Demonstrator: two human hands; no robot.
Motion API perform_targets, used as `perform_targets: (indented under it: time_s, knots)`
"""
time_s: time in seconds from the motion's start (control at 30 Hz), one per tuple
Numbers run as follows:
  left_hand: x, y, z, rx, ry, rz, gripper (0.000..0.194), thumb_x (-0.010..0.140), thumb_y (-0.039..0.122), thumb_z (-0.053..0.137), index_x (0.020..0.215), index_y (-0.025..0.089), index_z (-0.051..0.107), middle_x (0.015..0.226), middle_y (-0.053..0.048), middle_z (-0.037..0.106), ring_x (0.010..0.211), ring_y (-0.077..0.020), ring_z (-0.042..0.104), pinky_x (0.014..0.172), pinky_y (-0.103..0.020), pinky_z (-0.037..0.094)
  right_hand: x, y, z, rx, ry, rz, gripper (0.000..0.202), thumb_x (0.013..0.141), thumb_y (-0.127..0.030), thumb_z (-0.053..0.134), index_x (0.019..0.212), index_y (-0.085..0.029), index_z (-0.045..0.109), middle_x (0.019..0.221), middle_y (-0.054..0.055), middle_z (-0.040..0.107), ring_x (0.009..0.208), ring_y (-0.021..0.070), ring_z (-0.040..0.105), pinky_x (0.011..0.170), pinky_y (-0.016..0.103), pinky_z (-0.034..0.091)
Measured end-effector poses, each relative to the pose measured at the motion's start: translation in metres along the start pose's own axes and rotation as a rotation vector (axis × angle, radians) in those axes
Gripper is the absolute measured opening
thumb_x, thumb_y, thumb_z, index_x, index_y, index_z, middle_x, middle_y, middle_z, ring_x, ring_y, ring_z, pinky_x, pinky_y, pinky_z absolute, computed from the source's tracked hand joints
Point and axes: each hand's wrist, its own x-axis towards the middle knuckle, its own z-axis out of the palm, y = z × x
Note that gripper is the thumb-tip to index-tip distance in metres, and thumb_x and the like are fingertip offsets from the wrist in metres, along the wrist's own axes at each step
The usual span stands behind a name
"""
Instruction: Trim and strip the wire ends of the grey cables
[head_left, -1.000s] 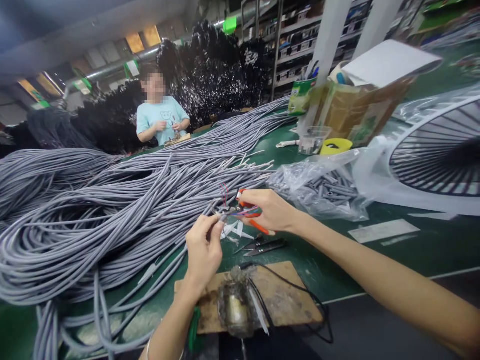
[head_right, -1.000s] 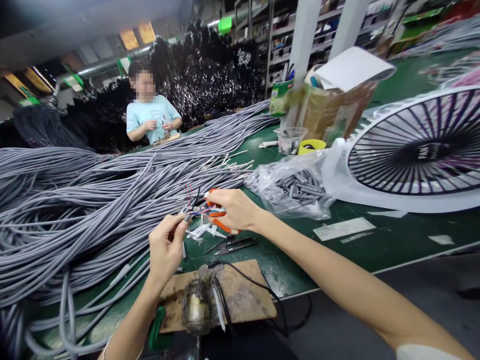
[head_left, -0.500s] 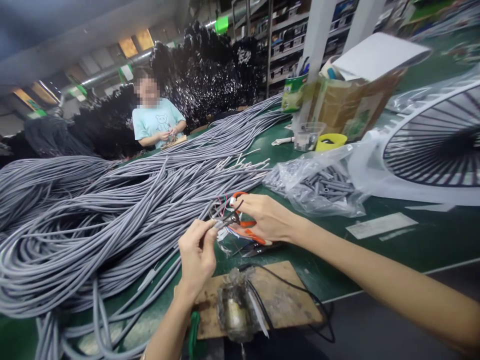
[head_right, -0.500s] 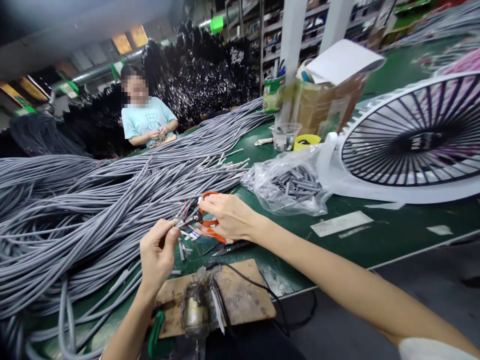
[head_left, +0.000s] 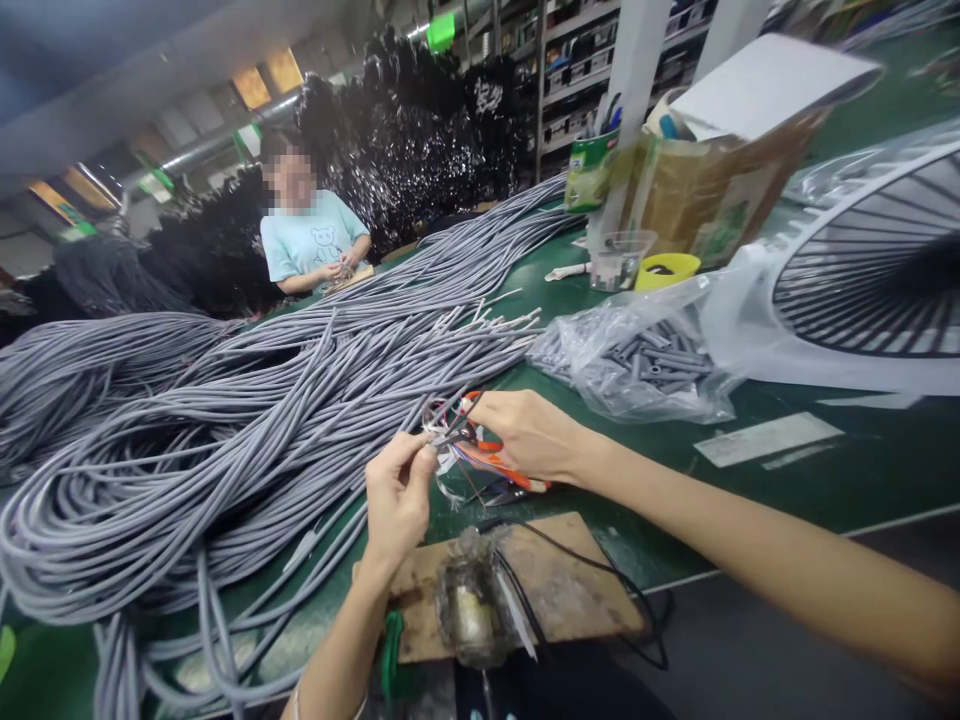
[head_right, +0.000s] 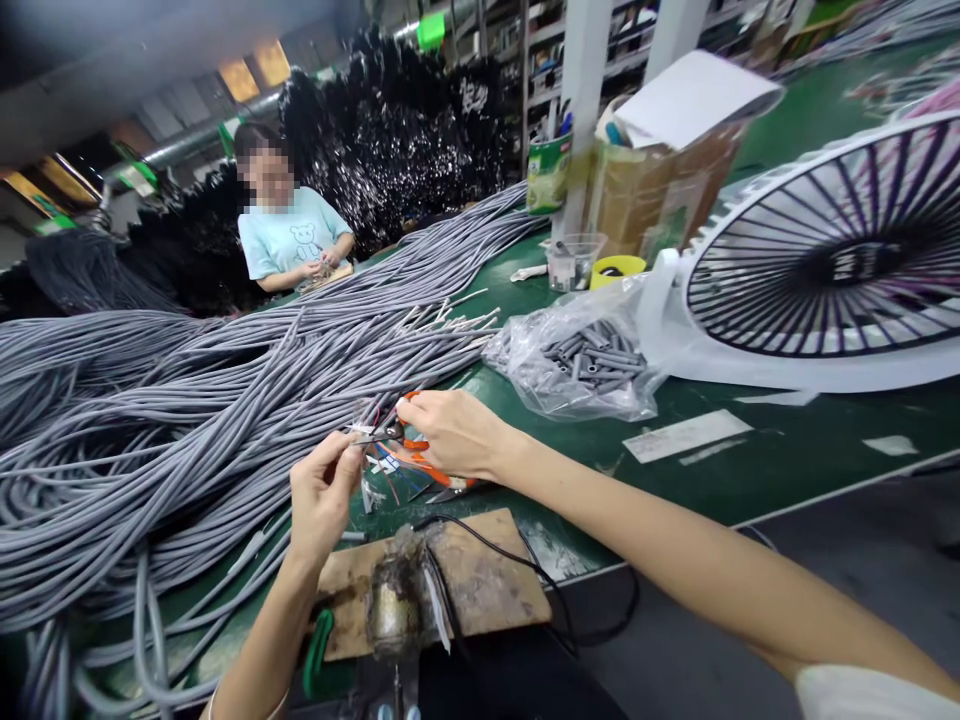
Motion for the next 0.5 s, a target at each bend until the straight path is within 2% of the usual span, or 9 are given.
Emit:
perform_targets:
  time_s: [0.13,0.2,0.27,0.37,0.43,0.5]
  knots:
    - [0.006,-0.002,0.004,-0.114,-0.023,-0.092,0.026,0.081,0.037,0.056,0.077,0.013,0.067,0.058,0.001,0.047,0.047,-0.0069,0.038,0.043,-0.020,0.030,-0.003,0.003,0.002,-0.062,0.035,0.025,0.029,0.086,-0.036,0.049,0.065,-0.015,0.053,0.053,0.002,0.057,0.050,0.0131,0.055,0.048,0.021,0.033]
    - [0.008,0.003,0.005,-0.186,-0.022,-0.151,0.030,0.076,0.042,0.061,0.075,0.013,0.066,0.057,0.003,0.044,0.043,-0.0051,0.034,0.039,-0.019,0.027,-0.004,0.006,0.000,-0.064,0.052,0.045,0.036,0.088,-0.039,0.045,0.062,-0.016,0.051,0.050,0.002,0.055,0.047,0.0116,0.053,0.046,0.021,0.030]
    - [0.005,0.013,-0.001,-0.259,-0.007,-0.226,0.034,0.070,0.046,0.066,0.074,0.012,0.065,0.053,0.005,0.038,0.040,-0.0037,0.029,0.036,-0.018,0.024,-0.002,0.007,-0.004,-0.097,0.045,0.133,0.041,0.090,-0.041,0.040,0.060,-0.016,0.051,0.048,0.002,0.055,0.045,0.0113,0.052,0.047,0.021,0.028]
    - [-0.018,0.036,-0.029,-0.319,0.020,-0.323,0.035,0.069,0.047,0.068,0.075,0.013,0.067,0.051,0.005,0.036,0.037,-0.0024,0.025,0.034,-0.017,0.020,0.002,0.003,-0.013,-0.221,-0.051,0.318,0.042,0.089,-0.042,0.038,0.061,-0.017,0.055,0.052,0.005,0.058,0.049,0.0147,0.054,0.049,0.024,0.027]
    - [-0.050,0.050,-0.057,-0.254,0.001,-0.368,0.029,0.072,0.043,0.066,0.075,0.015,0.069,0.055,0.003,0.039,0.038,-0.0026,0.027,0.034,-0.018,0.021,0.005,0.000,-0.018,-0.272,-0.183,0.383,0.037,0.086,-0.042,0.045,0.063,-0.017,0.057,0.058,0.008,0.062,0.056,0.0188,0.057,0.051,0.025,0.026]
    - [-0.092,0.058,-0.084,-0.134,-0.128,-0.442,0.023,0.075,0.038,0.064,0.076,0.016,0.072,0.057,0.001,0.043,0.039,-0.0046,0.033,0.035,-0.019,0.024,0.005,0.001,-0.018,-0.263,-0.302,0.420,0.031,0.083,-0.040,0.050,0.063,-0.017,0.058,0.059,0.009,0.062,0.059,0.0209,0.058,0.050,0.026,0.024]
